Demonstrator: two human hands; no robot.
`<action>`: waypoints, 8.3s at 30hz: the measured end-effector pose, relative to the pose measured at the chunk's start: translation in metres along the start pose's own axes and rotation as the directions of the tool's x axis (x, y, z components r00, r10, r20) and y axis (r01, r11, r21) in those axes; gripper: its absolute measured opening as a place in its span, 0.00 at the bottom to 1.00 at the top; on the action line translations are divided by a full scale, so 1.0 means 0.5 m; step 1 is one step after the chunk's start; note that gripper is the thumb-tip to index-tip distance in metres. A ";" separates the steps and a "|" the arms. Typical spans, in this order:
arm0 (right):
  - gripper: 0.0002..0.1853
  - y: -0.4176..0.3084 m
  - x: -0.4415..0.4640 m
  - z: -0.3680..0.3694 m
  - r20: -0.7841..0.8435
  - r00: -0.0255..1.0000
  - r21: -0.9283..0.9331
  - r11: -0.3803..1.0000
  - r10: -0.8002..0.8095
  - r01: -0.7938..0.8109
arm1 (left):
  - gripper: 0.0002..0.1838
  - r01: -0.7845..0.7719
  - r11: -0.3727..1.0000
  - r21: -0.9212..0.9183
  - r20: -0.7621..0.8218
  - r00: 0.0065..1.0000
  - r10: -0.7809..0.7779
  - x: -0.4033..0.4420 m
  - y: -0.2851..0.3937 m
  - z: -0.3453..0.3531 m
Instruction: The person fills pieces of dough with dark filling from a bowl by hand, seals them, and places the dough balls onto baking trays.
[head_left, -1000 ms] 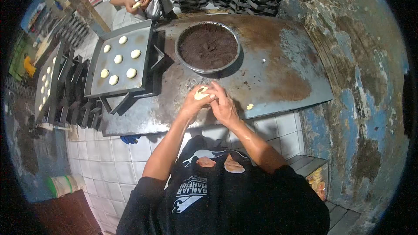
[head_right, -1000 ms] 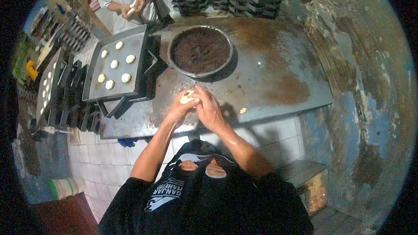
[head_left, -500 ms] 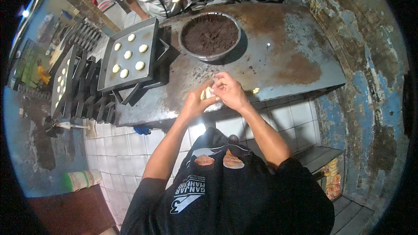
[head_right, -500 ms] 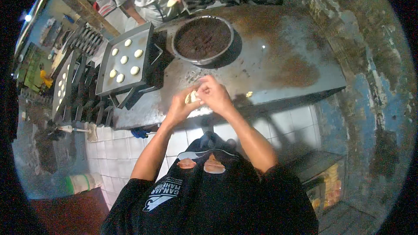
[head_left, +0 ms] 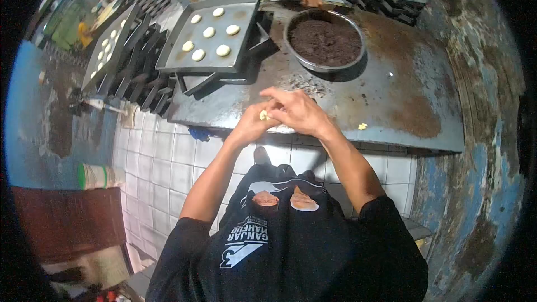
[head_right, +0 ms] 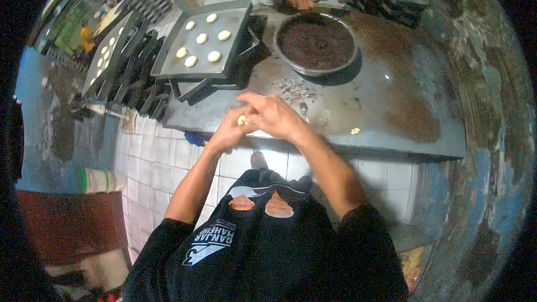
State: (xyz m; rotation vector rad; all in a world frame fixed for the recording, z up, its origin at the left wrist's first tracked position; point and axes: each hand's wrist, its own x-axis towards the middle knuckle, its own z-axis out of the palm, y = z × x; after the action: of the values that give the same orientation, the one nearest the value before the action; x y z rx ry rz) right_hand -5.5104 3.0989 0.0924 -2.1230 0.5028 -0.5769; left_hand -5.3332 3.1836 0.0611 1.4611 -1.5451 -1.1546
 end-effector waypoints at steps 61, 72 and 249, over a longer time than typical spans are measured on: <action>0.16 0.048 0.409 0.328 -0.377 0.913 -0.080 0.977 0.154 -0.197 | 0.17 -0.082 0.739 -0.668 -0.511 0.774 -0.375 0.115 -0.241 -0.333; 0.19 0.049 -0.058 0.232 -0.623 0.587 0.441 0.852 0.517 -0.283 | 0.23 0.235 0.741 -0.630 -0.081 0.928 -0.363 0.039 -0.254 0.070; 0.17 0.029 0.624 0.357 0.608 0.731 0.688 0.253 0.310 -0.680 | 0.30 -0.333 0.506 -0.796 -0.557 0.731 -0.395 0.021 -0.246 -0.446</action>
State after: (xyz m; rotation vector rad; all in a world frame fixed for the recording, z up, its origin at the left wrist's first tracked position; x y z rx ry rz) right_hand -5.1580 3.0356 0.0554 -0.8531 0.4826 0.0116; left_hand -5.0836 3.1477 0.0242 0.9646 -0.2345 -0.9720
